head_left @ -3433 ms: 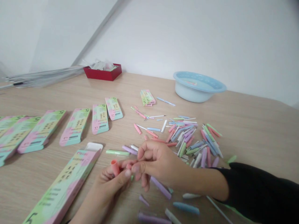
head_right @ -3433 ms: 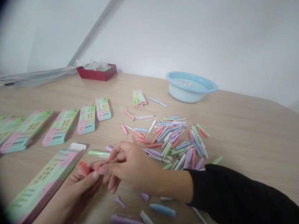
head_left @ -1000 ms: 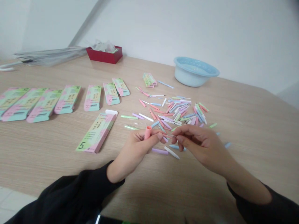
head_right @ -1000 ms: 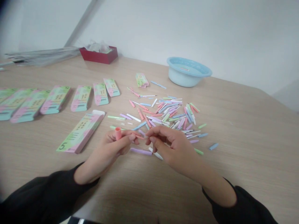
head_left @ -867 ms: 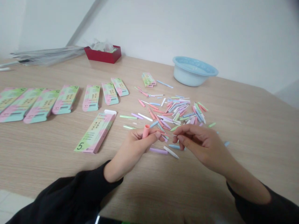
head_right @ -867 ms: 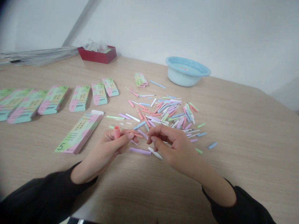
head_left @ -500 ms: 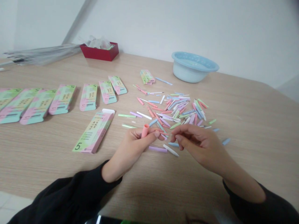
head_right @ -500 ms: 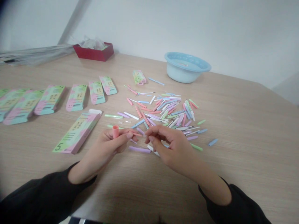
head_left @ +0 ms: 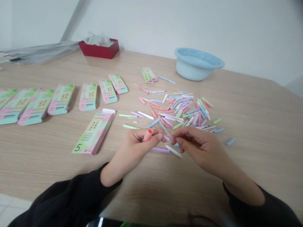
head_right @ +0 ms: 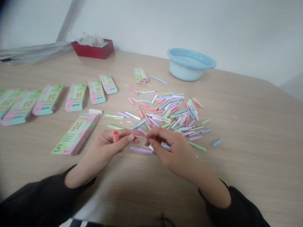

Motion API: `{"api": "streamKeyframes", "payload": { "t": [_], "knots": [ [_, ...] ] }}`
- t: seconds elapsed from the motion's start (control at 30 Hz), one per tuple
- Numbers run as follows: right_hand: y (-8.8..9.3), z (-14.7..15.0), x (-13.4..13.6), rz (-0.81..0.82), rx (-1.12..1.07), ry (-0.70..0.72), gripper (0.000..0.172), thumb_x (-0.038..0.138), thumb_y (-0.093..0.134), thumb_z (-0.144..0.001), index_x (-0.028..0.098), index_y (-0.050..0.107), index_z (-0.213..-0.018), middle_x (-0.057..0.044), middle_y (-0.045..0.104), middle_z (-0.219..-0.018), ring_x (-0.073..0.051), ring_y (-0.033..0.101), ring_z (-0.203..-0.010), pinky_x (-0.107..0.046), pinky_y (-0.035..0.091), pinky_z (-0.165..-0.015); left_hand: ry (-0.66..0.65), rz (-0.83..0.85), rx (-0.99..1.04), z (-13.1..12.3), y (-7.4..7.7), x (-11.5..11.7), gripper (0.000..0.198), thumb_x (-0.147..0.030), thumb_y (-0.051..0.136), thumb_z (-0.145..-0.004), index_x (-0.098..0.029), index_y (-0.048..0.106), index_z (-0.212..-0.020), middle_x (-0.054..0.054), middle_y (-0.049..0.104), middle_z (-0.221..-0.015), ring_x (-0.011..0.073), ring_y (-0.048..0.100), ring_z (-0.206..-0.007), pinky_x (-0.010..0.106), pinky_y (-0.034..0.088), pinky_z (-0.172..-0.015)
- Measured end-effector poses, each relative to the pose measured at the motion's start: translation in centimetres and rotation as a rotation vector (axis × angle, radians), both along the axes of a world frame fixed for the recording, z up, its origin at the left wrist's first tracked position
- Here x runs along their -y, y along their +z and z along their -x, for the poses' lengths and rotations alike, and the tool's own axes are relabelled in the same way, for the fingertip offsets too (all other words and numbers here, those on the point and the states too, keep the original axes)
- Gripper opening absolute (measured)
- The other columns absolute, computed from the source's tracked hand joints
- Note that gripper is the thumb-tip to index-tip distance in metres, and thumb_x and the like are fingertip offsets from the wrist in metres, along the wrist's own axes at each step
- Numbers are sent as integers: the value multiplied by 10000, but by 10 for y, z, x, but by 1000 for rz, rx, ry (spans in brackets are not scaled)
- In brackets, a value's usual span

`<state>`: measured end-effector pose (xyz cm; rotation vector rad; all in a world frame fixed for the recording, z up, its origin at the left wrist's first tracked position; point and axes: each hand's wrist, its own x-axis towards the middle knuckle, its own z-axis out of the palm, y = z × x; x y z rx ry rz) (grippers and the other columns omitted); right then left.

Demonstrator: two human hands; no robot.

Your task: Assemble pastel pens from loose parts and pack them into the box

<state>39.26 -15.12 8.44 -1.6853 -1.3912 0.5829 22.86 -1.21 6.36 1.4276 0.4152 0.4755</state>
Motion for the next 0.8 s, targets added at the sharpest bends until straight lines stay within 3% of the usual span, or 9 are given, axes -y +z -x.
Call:
{"api": "streamKeyframes", "payload": {
  "t": [0.27,0.43,0.8],
  "knots": [
    [-3,2,0,-36,10,-7,137,168,583,-958,232,702,-981,20,739,-829,-102,652,-689,-227,493,-647,-34,-89,-4,1,2,1,178,-255,678,-928,-185,840,-900,21,824,-922,174,731,-917,235,529,-867],
    [-3,1,1,-41,3,-11,142,164,581,-959,230,700,-1001,14,742,-847,-105,652,-686,-233,502,-646,34,-106,-72,2,1,1,189,-302,694,-909,-174,823,-854,24,817,-881,177,709,-849,251,523,-795],
    [-5,2,1,-27,12,-12,169,128,566,-951,225,692,-1008,8,729,-848,-110,639,-682,-248,490,-643,28,-154,-60,3,-2,1,210,-325,682,-932,-188,837,-896,38,816,-929,211,708,-910,285,533,-824]
  ]
}}
